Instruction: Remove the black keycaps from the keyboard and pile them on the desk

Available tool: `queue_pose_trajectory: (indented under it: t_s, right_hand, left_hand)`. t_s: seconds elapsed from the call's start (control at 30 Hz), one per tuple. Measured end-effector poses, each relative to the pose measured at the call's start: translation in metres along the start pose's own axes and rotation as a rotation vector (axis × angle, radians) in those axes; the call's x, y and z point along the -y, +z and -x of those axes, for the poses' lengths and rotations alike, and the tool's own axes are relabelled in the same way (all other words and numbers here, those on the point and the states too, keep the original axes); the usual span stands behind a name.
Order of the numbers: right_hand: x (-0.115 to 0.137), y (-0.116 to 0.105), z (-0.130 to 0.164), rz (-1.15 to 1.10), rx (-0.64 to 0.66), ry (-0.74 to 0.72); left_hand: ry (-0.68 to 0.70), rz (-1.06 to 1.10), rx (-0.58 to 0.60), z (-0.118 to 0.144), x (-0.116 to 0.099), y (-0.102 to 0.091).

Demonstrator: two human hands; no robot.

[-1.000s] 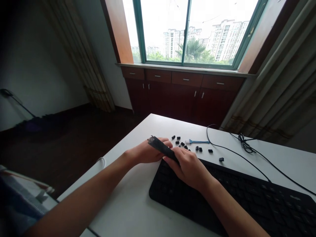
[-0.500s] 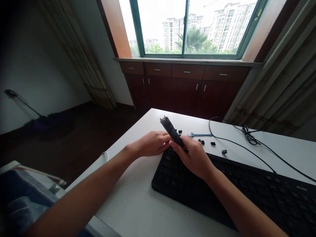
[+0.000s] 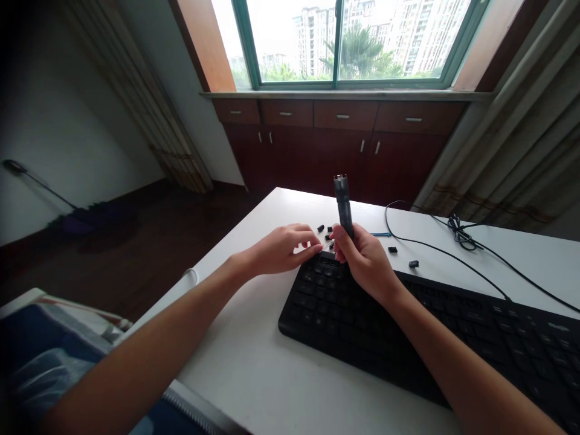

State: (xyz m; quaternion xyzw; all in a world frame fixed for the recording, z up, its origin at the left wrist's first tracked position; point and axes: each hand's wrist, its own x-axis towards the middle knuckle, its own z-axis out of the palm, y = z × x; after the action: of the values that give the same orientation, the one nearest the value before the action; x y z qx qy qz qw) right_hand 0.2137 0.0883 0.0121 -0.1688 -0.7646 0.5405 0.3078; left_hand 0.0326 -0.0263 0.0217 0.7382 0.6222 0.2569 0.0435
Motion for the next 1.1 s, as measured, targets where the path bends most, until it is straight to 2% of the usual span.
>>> queue_pose_trajectory:
  t_s: [0.07,0.17,0.23,0.3,0.37,0.47,0.63,0.77,0.93,1.0,1.1]
  right_hand:
    - [0.004,-0.006,-0.002,0.054,0.082,0.038]
    - [0.014,-0.021,-0.005,0.198,0.271,0.125]
    - [0.023,-0.032,-0.006,0.254,0.326,0.165]
    - [0.031,-0.04,-0.006,0.201,0.371,0.177]
    - [0.039,-0.044,-0.006,0.072,0.36,0.167]
    - [0.05,-0.043,-0.005,-0.105,0.256,0.176]
    - [0.06,-0.037,0.001,-0.201,0.185,0.289]
    - [0.06,-0.032,0.005,-0.179,0.143,0.325]
    - [0.054,-0.029,0.006,-0.033,0.072,0.255]
    - [0.05,-0.03,0.007,0.047,0.103,0.273]
    - [0.045,-0.033,0.008,0.154,0.221,0.339]
  left_hand:
    - [-0.005,0.02,0.024,0.0,0.002,0.002]
    - [-0.042,0.103,0.034,0.0,0.004,0.004]
    - [-0.065,0.156,0.026,0.0,0.005,0.005]
    - [-0.078,0.193,0.015,0.0,0.006,0.005]
    - [-0.085,0.215,0.015,-0.001,0.007,0.006]
    - [-0.078,0.245,0.036,0.0,0.008,0.005]
    - [-0.047,0.286,0.063,0.001,0.008,0.005]
    - [-0.047,0.266,0.07,0.0,0.006,0.004]
    - [-0.034,0.229,0.064,-0.001,0.002,0.0]
    - [-0.035,0.217,0.031,-0.002,0.002,-0.001]
    - [-0.035,0.236,0.009,-0.001,0.003,-0.002]
